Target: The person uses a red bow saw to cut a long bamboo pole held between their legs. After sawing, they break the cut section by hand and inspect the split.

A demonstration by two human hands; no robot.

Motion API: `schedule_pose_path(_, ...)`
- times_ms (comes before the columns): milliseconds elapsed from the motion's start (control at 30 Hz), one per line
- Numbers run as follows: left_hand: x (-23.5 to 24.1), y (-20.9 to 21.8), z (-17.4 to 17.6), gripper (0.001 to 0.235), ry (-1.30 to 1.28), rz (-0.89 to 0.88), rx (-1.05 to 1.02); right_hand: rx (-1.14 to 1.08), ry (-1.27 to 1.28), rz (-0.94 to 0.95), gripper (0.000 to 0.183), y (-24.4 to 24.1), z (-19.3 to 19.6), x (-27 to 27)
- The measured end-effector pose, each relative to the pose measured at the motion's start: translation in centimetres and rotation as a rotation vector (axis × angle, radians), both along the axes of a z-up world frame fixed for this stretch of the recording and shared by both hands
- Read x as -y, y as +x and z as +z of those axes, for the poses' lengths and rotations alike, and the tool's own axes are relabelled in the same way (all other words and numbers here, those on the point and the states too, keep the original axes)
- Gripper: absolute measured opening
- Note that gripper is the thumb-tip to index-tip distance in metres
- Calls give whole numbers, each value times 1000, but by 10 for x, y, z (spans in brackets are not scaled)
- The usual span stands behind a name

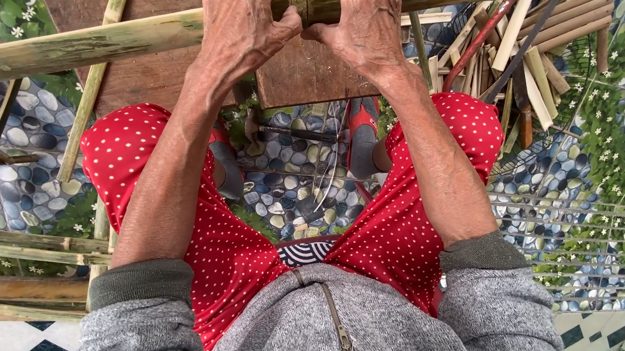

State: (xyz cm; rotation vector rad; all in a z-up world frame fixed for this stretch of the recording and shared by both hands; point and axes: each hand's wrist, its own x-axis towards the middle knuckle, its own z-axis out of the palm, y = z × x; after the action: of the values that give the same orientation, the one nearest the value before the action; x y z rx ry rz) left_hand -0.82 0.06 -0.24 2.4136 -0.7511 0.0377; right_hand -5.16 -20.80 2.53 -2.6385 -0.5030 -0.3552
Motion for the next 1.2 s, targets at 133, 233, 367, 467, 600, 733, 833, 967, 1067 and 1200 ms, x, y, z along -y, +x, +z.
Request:
schedule_pose_path(133, -3, 1, -2, 9, -20, -29, 25, 16, -11, 7, 50, 0, -1, 1)
schedule_pose_path(233, -3, 1, -3, 17, -6, -20, -28, 17, -9, 19, 49, 0, -3, 1)
schedule_pose_path(367, -3, 1, -6, 18, -23, -23, -22, 9, -15, 10, 49, 0, 1, 0)
schedule_pose_path(467, -3, 1, -3, 24, 18, -36, -33, 27, -7, 17, 47, 0, 2, -1)
schedule_pose_path(600, -1, 0, 3, 22, -8, -21, -95, -8, -10, -2, 49, 1, 3, -1)
schedule_pose_path(733, -2, -1, 0, 24, -9, -35, -71, -3, -27, -8, 50, 1, 0, -1)
schedule_pose_path(833, 0, 0, 1, 24, 0, -39, -81, -19, -48, -21, 53, 2, 0, -2)
schedule_pose_path(967, 1, 1, -7, 28, 46, -48, -73, -32, -50, 8, 50, 1, -2, 0)
schedule_pose_path(1067, 2, -1, -11, 29, 33, -54, -69, -19, -61, 15, 51, -1, -7, 2)
schedule_pose_path(1200, 1, 1, -7, 35, 67, -67, -102, -16, -51, 29, 51, 0, -10, 4)
